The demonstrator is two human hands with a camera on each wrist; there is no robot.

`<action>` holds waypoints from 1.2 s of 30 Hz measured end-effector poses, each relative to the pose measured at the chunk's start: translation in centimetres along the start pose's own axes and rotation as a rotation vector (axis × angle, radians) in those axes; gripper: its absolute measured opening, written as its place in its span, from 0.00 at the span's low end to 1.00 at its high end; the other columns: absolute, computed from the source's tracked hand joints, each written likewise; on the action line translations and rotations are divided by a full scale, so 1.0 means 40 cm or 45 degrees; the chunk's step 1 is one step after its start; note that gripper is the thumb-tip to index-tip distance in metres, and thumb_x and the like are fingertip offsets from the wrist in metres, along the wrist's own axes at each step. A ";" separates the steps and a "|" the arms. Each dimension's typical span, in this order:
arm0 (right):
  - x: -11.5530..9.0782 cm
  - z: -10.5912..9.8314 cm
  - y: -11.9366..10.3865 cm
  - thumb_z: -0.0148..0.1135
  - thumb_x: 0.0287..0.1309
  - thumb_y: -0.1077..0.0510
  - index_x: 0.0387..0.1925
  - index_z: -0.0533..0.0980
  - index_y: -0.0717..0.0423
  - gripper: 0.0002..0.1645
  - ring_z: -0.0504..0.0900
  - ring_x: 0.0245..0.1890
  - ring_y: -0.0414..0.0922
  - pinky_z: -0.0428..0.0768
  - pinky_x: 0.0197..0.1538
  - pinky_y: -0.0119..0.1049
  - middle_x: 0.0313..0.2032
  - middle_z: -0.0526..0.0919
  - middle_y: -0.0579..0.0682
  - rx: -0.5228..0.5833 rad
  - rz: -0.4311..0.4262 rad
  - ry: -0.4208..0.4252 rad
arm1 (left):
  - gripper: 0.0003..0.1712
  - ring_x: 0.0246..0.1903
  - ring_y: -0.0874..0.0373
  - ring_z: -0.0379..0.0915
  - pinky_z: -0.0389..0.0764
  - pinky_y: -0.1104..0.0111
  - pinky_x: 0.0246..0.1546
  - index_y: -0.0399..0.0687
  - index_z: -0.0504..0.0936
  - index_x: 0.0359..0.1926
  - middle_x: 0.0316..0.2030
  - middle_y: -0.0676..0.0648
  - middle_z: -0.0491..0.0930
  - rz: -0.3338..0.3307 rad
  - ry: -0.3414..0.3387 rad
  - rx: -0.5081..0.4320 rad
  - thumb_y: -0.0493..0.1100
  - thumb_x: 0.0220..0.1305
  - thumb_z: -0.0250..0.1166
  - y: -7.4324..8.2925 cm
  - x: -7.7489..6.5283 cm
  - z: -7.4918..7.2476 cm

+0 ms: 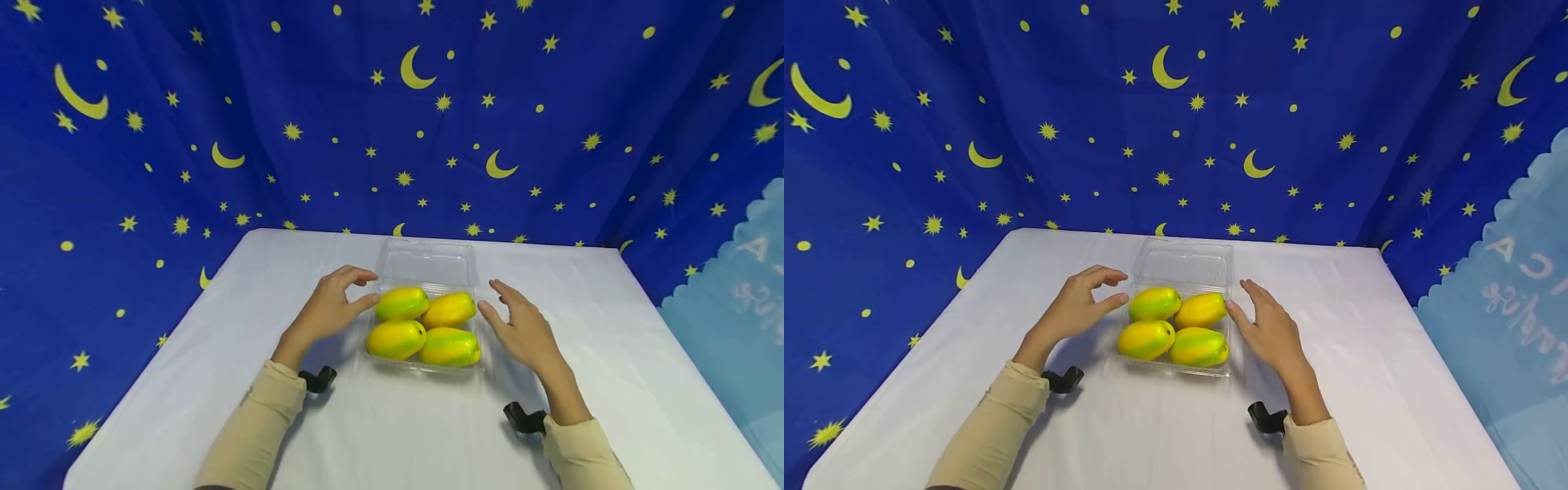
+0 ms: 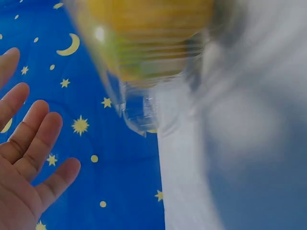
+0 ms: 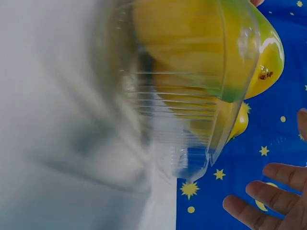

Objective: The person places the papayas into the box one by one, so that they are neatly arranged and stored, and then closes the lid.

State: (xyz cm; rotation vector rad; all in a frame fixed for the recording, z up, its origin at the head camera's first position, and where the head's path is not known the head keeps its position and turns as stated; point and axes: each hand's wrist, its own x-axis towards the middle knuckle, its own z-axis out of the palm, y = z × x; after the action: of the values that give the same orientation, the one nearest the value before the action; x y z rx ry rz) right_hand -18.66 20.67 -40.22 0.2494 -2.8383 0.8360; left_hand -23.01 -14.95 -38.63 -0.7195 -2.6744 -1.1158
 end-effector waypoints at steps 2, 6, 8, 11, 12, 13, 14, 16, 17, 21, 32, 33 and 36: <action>0.010 0.001 0.010 0.46 0.73 0.35 0.75 0.60 0.57 0.41 0.75 0.64 0.63 0.75 0.61 0.64 0.73 0.65 0.62 0.024 0.009 -0.008 | 0.22 0.54 0.56 0.77 0.79 0.54 0.57 0.60 0.81 0.58 0.53 0.54 0.81 0.007 0.017 -0.010 0.59 0.67 0.65 -0.006 0.011 0.005; 0.026 0.005 0.038 0.51 0.73 0.39 0.74 0.61 0.59 0.39 0.76 0.63 0.65 0.76 0.61 0.64 0.72 0.66 0.63 0.106 -0.002 -0.012 | 0.21 0.52 0.58 0.78 0.79 0.56 0.58 0.60 0.81 0.57 0.52 0.56 0.82 0.023 0.062 -0.052 0.58 0.67 0.66 -0.030 0.033 0.017; 0.035 0.010 0.050 0.53 0.73 0.41 0.74 0.61 0.59 0.39 0.76 0.63 0.65 0.75 0.61 0.64 0.71 0.67 0.64 0.136 -0.006 -0.012 | 0.20 0.51 0.57 0.78 0.79 0.55 0.57 0.58 0.82 0.57 0.52 0.54 0.83 0.018 0.092 -0.085 0.56 0.67 0.67 -0.050 0.044 0.022; 0.046 0.019 0.065 0.54 0.73 0.41 0.74 0.62 0.60 0.39 0.75 0.63 0.65 0.74 0.62 0.64 0.71 0.67 0.64 0.158 0.015 -0.029 | 0.20 0.51 0.56 0.79 0.80 0.53 0.55 0.55 0.82 0.56 0.52 0.52 0.83 -0.015 0.121 -0.122 0.54 0.66 0.68 -0.083 0.054 0.031; 0.049 0.023 0.068 0.54 0.72 0.42 0.74 0.62 0.60 0.39 0.75 0.63 0.65 0.74 0.63 0.64 0.71 0.67 0.63 0.164 0.027 -0.038 | 0.20 0.51 0.56 0.79 0.80 0.52 0.55 0.54 0.82 0.56 0.52 0.52 0.84 -0.026 0.124 -0.134 0.53 0.66 0.68 -0.093 0.057 0.035; 0.052 0.027 0.073 0.55 0.72 0.42 0.73 0.62 0.59 0.38 0.75 0.64 0.65 0.74 0.63 0.64 0.71 0.67 0.63 0.169 0.038 -0.047 | 0.20 0.51 0.55 0.80 0.80 0.51 0.55 0.53 0.82 0.56 0.52 0.51 0.84 -0.036 0.123 -0.148 0.52 0.66 0.69 -0.102 0.059 0.039; 0.055 0.031 0.077 0.55 0.72 0.43 0.73 0.62 0.60 0.38 0.75 0.64 0.65 0.74 0.63 0.64 0.71 0.67 0.63 0.173 0.047 -0.055 | 0.20 0.51 0.55 0.80 0.80 0.51 0.55 0.53 0.82 0.57 0.53 0.50 0.84 -0.051 0.118 -0.157 0.52 0.66 0.68 -0.112 0.061 0.044; 0.059 0.039 0.086 0.55 0.72 0.43 0.73 0.62 0.59 0.37 0.75 0.64 0.65 0.74 0.63 0.64 0.71 0.67 0.62 0.191 0.064 -0.078 | 0.20 0.52 0.54 0.80 0.80 0.52 0.54 0.54 0.82 0.57 0.54 0.50 0.83 -0.084 0.105 -0.167 0.51 0.67 0.67 -0.129 0.064 0.052; 0.060 0.043 0.091 0.55 0.72 0.43 0.73 0.62 0.59 0.37 0.75 0.64 0.65 0.74 0.63 0.64 0.71 0.67 0.62 0.201 0.071 -0.089 | 0.20 0.52 0.54 0.80 0.80 0.52 0.54 0.54 0.81 0.58 0.54 0.50 0.83 -0.103 0.094 -0.171 0.51 0.67 0.67 -0.136 0.065 0.055; 0.066 0.058 0.112 0.55 0.72 0.43 0.74 0.61 0.55 0.38 0.74 0.65 0.63 0.73 0.64 0.63 0.72 0.67 0.61 0.247 0.107 -0.160 | 0.21 0.55 0.52 0.78 0.80 0.52 0.56 0.57 0.79 0.61 0.59 0.49 0.80 -0.157 0.002 -0.182 0.52 0.69 0.65 -0.163 0.069 0.062; 0.096 0.067 0.138 0.53 0.74 0.46 0.76 0.58 0.53 0.36 0.70 0.69 0.61 0.68 0.68 0.63 0.74 0.63 0.59 0.437 0.065 -0.350 | 0.29 0.64 0.47 0.71 0.73 0.49 0.66 0.56 0.70 0.71 0.68 0.49 0.70 -0.155 -0.288 -0.183 0.56 0.74 0.58 -0.192 0.081 0.059; 0.101 0.066 0.138 0.52 0.74 0.46 0.76 0.58 0.53 0.36 0.70 0.69 0.61 0.68 0.69 0.63 0.74 0.63 0.59 0.445 0.059 -0.351 | 0.29 0.64 0.48 0.71 0.72 0.48 0.66 0.56 0.69 0.71 0.68 0.49 0.70 -0.144 -0.303 -0.173 0.56 0.75 0.57 -0.192 0.085 0.058; 0.115 0.064 0.136 0.51 0.75 0.49 0.77 0.57 0.54 0.35 0.70 0.69 0.62 0.66 0.70 0.63 0.74 0.63 0.60 0.475 0.046 -0.349 | 0.29 0.65 0.49 0.70 0.70 0.49 0.68 0.56 0.67 0.73 0.70 0.50 0.68 -0.130 -0.350 -0.158 0.57 0.76 0.53 -0.191 0.097 0.056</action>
State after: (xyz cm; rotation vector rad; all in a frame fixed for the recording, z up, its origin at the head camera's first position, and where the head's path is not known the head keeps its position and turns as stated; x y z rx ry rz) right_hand -24.55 23.24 -44.21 0.3885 -2.9139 1.4416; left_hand -30.04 -16.57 -43.79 -0.8192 -2.9183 -1.3043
